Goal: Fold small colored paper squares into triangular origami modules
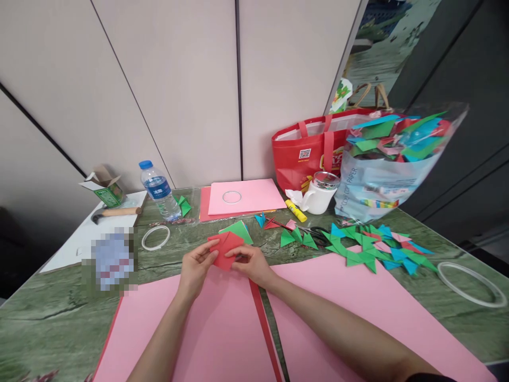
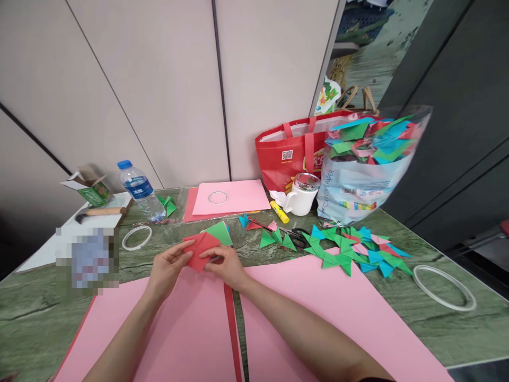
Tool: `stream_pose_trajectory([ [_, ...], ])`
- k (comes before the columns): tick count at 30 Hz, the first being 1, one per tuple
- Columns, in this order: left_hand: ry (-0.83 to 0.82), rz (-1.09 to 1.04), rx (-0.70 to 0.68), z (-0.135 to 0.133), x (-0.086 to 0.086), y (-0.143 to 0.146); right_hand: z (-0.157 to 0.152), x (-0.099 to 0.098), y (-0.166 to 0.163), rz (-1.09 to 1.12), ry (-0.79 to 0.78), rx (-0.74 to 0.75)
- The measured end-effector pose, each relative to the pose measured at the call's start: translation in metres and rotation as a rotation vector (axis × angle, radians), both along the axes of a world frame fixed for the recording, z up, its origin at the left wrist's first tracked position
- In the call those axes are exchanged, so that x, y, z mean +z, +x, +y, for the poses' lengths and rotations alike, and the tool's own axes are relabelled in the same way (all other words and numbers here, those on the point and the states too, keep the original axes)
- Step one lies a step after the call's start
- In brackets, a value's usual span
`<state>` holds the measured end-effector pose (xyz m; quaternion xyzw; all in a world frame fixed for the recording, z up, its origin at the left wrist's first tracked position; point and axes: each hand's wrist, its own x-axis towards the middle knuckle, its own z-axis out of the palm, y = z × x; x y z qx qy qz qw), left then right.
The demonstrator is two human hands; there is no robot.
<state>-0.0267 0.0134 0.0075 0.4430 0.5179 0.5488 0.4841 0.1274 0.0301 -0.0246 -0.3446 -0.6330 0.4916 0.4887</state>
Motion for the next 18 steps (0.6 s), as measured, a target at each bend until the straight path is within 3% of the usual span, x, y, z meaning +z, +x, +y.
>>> stream_pose_trajectory([
  [10,-0.01,0.001,0.089,-0.0018,0.0015,0.0043,0.0009,0.0007,0.0018,-0.041,0.064,-0.015],
  [18,-0.007,-0.011,-0.094,-0.0047,0.0025,0.0048,0.0,0.0058,0.0015,0.045,-0.083,-0.098],
])
